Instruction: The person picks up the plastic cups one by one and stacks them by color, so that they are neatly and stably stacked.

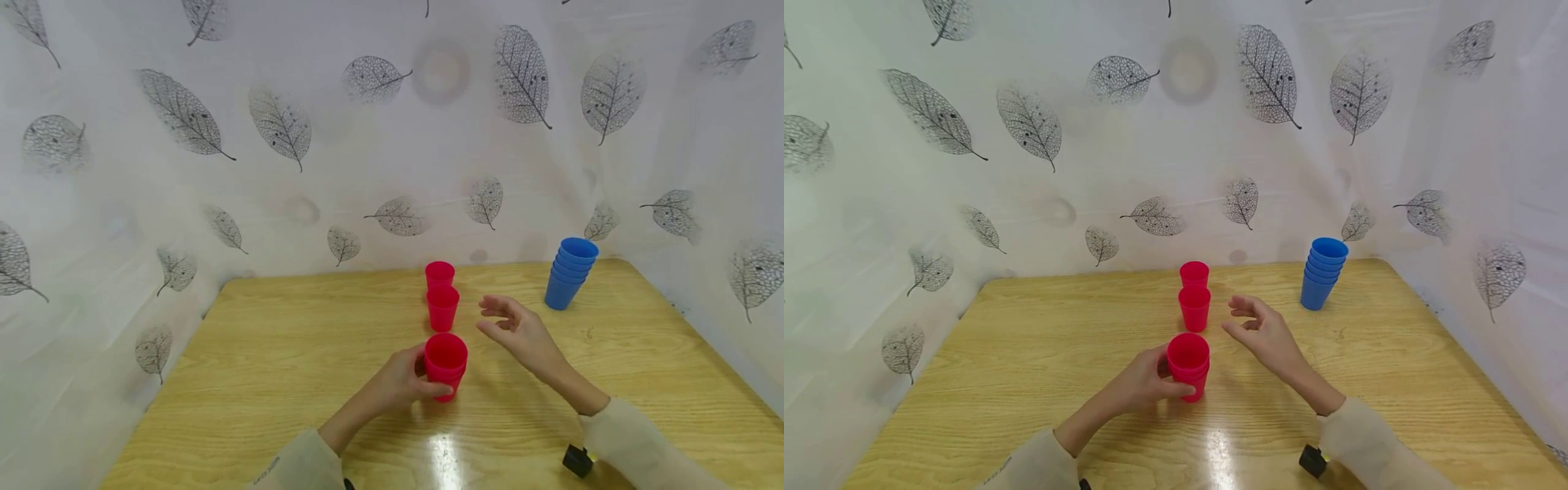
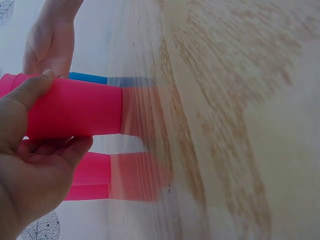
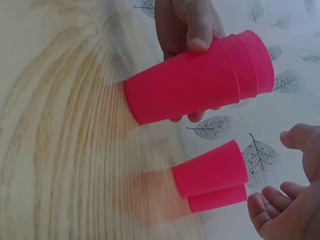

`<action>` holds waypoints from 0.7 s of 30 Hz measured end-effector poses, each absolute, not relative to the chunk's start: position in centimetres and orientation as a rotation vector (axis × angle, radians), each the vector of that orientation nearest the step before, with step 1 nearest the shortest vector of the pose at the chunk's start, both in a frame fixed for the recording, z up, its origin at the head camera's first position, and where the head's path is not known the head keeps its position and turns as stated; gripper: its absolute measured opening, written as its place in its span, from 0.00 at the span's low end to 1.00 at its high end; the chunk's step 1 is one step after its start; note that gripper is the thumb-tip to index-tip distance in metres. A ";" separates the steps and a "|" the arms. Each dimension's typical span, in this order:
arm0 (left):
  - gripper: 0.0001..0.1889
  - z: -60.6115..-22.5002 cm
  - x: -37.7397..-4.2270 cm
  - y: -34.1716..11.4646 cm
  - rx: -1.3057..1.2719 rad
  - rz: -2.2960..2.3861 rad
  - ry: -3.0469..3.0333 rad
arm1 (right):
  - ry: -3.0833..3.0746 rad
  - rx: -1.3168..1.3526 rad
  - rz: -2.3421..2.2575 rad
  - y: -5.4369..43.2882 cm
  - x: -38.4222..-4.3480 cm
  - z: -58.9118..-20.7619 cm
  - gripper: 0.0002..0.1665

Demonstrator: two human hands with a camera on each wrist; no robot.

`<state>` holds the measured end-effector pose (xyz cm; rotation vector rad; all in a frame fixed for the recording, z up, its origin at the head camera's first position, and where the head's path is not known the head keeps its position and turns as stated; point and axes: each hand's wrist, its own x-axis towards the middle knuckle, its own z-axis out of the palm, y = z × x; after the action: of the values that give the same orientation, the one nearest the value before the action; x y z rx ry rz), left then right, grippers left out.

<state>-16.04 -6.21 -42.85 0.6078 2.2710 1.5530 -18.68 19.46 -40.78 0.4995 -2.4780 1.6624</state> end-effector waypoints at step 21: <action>0.28 -42.9 -16.1 -6.2 0.588 1.566 2.252 | -2.560 0.495 1.671 18.0 -23.3 -42.9 0.39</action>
<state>-16.07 -6.20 -42.91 0.5882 2.2516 1.5657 -23.26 17.98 -42.86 0.4948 -2.5603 1.6711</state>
